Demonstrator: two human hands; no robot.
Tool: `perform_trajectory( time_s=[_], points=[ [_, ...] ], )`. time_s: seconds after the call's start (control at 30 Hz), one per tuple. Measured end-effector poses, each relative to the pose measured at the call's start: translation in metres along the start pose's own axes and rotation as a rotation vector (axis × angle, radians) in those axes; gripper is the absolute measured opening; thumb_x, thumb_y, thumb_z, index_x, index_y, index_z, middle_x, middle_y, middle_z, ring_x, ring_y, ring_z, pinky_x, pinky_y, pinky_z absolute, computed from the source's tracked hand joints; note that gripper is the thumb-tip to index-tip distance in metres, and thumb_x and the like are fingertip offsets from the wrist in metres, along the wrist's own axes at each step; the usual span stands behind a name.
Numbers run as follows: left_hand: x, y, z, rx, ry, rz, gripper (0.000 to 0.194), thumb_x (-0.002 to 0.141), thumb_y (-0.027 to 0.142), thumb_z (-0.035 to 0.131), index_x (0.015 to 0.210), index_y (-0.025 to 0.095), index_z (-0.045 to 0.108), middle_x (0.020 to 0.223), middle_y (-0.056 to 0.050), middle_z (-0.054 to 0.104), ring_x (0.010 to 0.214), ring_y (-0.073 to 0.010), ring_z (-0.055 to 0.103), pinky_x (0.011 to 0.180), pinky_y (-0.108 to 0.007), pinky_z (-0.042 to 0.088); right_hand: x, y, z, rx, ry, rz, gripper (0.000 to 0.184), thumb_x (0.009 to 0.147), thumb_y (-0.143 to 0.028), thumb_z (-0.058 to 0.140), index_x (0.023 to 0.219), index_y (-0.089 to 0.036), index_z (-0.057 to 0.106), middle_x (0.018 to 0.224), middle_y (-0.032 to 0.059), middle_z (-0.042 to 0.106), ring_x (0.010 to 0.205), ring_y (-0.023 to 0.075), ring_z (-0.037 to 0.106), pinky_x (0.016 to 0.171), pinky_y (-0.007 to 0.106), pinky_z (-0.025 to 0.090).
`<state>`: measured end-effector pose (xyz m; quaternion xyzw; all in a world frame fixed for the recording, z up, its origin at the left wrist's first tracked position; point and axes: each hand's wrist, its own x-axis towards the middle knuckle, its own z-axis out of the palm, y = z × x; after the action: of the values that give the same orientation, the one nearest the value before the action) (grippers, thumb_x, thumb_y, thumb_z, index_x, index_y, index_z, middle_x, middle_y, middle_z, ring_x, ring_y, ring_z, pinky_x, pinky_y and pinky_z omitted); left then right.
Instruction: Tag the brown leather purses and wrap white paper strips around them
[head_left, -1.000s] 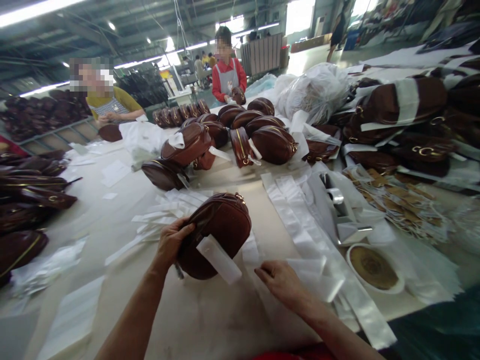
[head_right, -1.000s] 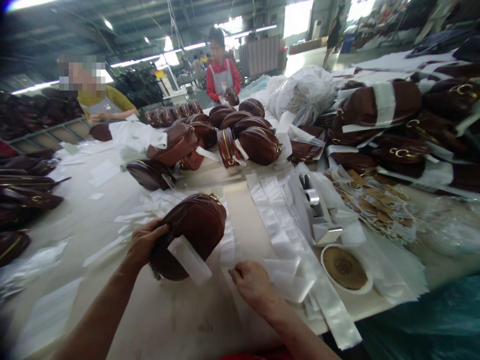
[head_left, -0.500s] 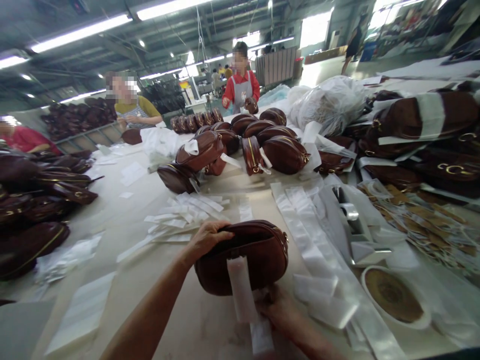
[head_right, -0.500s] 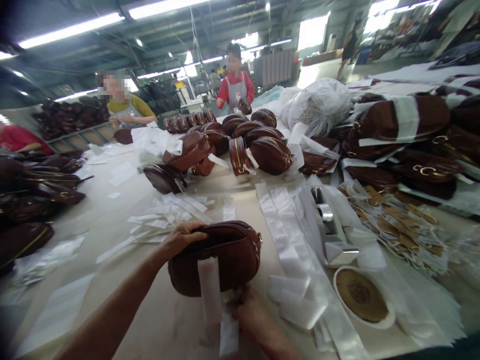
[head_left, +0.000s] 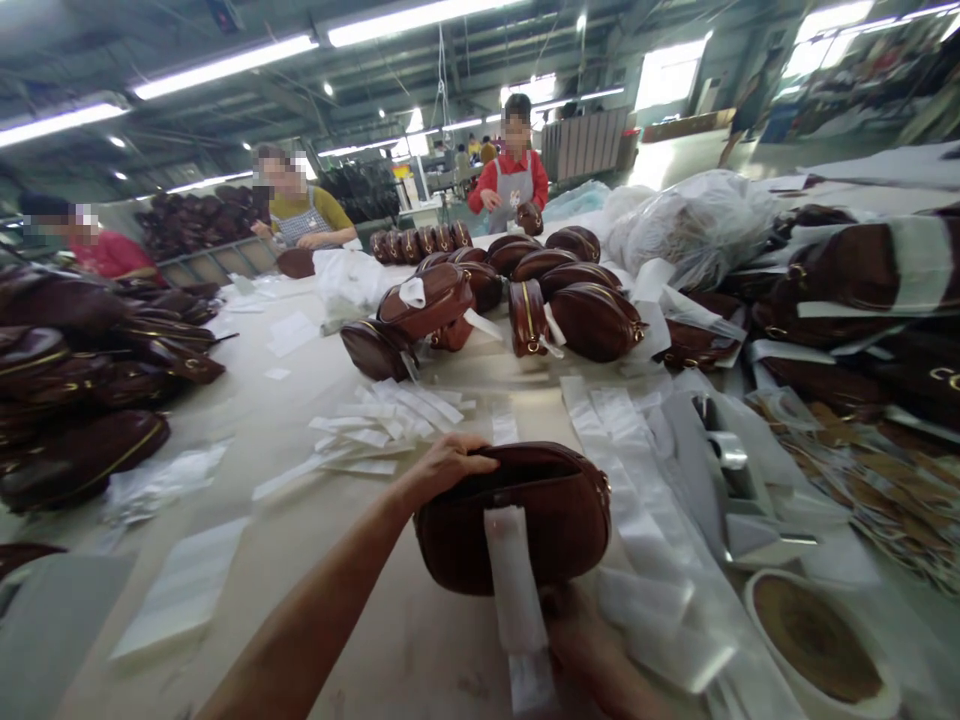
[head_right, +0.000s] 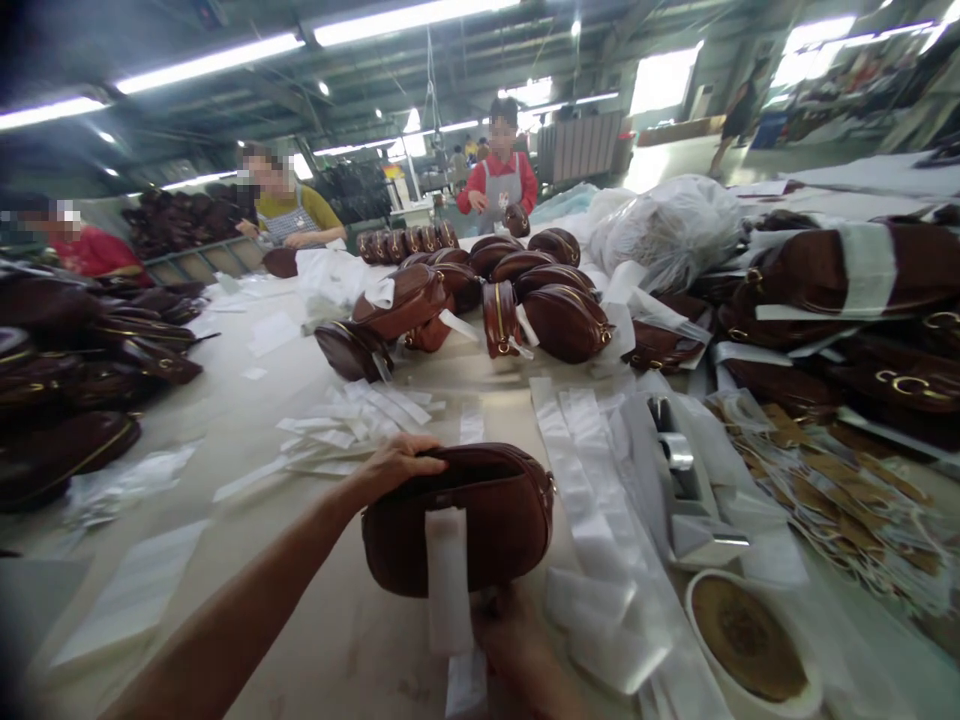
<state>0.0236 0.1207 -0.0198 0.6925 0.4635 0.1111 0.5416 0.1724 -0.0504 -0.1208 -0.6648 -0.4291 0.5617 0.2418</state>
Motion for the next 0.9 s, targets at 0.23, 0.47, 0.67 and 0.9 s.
perform_trajectory(
  time_s=[0.23, 0.47, 0.67, 0.9],
  points=[
    [0.037, -0.018, 0.004, -0.045, -0.127, -0.074, 0.035, 0.059, 0.044, 0.067, 0.072, 0.012, 0.065, 0.054, 0.001, 0.055, 0.045, -0.0117, 0.045, 0.044, -0.023, 0.031, 0.002, 0.014, 0.007, -0.109, -0.014, -0.181, 0.033, 0.069, -0.012, 0.046, 0.095, -0.018, 0.066, 0.104, 0.0097, 0.069, 0.103, 0.0250, 0.061, 0.088, 0.032, 0.044],
    [0.032, -0.015, -0.005, -0.016, -0.120, -0.034, 0.032, 0.063, 0.041, 0.066, 0.080, 0.014, 0.067, 0.059, 0.002, 0.056, 0.051, -0.0115, 0.048, 0.049, -0.022, 0.033, 0.004, 0.011, 0.005, -0.198, -0.032, -0.069, 0.040, 0.066, -0.009, 0.047, 0.101, -0.017, 0.064, 0.103, 0.0121, 0.069, 0.099, 0.0257, 0.063, 0.082, 0.030, 0.046],
    [0.033, -0.023, -0.007, 0.040, -0.126, -0.054, 0.037, 0.066, 0.046, 0.061, 0.081, 0.013, 0.065, 0.061, 0.001, 0.057, 0.051, -0.0129, 0.049, 0.047, -0.023, 0.034, 0.003, 0.010, 0.005, -0.157, -0.015, -0.149, 0.041, 0.068, -0.011, 0.047, 0.107, -0.014, 0.062, 0.108, 0.0130, 0.067, 0.101, 0.0259, 0.062, 0.084, 0.031, 0.045],
    [0.058, -0.041, -0.004, 0.253, -0.171, -0.077, 0.028, 0.068, 0.039, 0.062, 0.076, 0.013, 0.065, 0.060, 0.002, 0.057, 0.058, -0.0123, 0.050, 0.054, -0.022, 0.037, -0.005, -0.002, 0.003, -0.162, -0.028, -0.125, 0.040, 0.076, -0.018, 0.045, 0.115, -0.014, 0.058, 0.103, 0.0125, 0.069, 0.096, 0.0244, 0.064, 0.083, 0.029, 0.045]
  ],
)
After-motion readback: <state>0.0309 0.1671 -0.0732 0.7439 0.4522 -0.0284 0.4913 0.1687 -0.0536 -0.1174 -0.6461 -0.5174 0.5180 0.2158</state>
